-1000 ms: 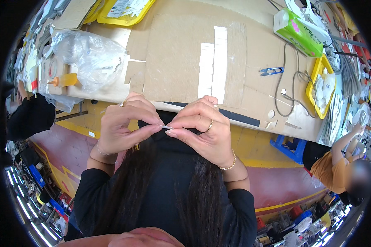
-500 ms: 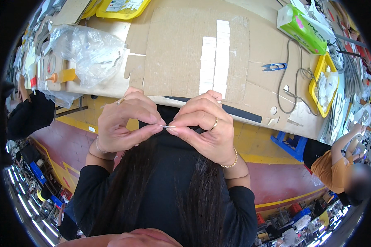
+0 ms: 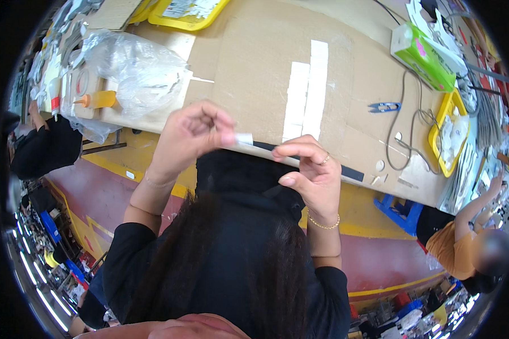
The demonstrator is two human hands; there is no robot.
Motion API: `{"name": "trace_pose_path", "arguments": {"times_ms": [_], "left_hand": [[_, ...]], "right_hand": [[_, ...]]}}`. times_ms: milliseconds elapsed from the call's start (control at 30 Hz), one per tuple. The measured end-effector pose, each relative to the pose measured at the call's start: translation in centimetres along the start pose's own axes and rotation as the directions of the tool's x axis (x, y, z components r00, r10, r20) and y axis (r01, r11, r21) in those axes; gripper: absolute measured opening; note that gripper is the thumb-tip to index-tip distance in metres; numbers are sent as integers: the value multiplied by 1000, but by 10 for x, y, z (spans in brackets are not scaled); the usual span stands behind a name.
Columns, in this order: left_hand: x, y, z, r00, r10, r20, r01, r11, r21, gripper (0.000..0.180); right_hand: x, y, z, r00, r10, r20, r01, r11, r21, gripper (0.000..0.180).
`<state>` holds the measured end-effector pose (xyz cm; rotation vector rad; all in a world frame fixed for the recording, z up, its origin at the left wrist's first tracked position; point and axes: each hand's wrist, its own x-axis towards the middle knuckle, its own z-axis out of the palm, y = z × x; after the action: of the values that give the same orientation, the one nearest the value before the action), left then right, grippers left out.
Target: The person repeatedly picks up small white rectangular pieces from a table and folds or manipulates them by hand. They place the manipulated pieces into a yellow tray. The task is performed continuously throughout the clip.
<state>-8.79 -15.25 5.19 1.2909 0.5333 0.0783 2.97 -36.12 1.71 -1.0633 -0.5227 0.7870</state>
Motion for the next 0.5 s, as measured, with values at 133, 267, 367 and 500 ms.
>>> {"name": "trace_pose_path", "arguments": {"times_ms": [133, 267, 367, 500], "left_hand": [[64, -8, -45, 802, 477, -360, -435, 879, 195, 17], [145, -7, -115, 457, 782, -424, -351, 597, 722, 19], [184, -14, -150, 622, 765, -165, 35, 183, 982, 24], [202, -25, -156, 690, 717, -104, 136, 12, 991, 25]], "right_hand": [[1, 2, -1, 1000, 0, -16, -1, 999, -38, 29], [2, 0, 5, 1000, 10, -21, -12, 997, -74, 24], [2, -1, 6, 999, -9, -31, 5, 992, -129, 22], [-3, -2, -1, 993, -12, -121, -10, 983, -181, 16]]}}
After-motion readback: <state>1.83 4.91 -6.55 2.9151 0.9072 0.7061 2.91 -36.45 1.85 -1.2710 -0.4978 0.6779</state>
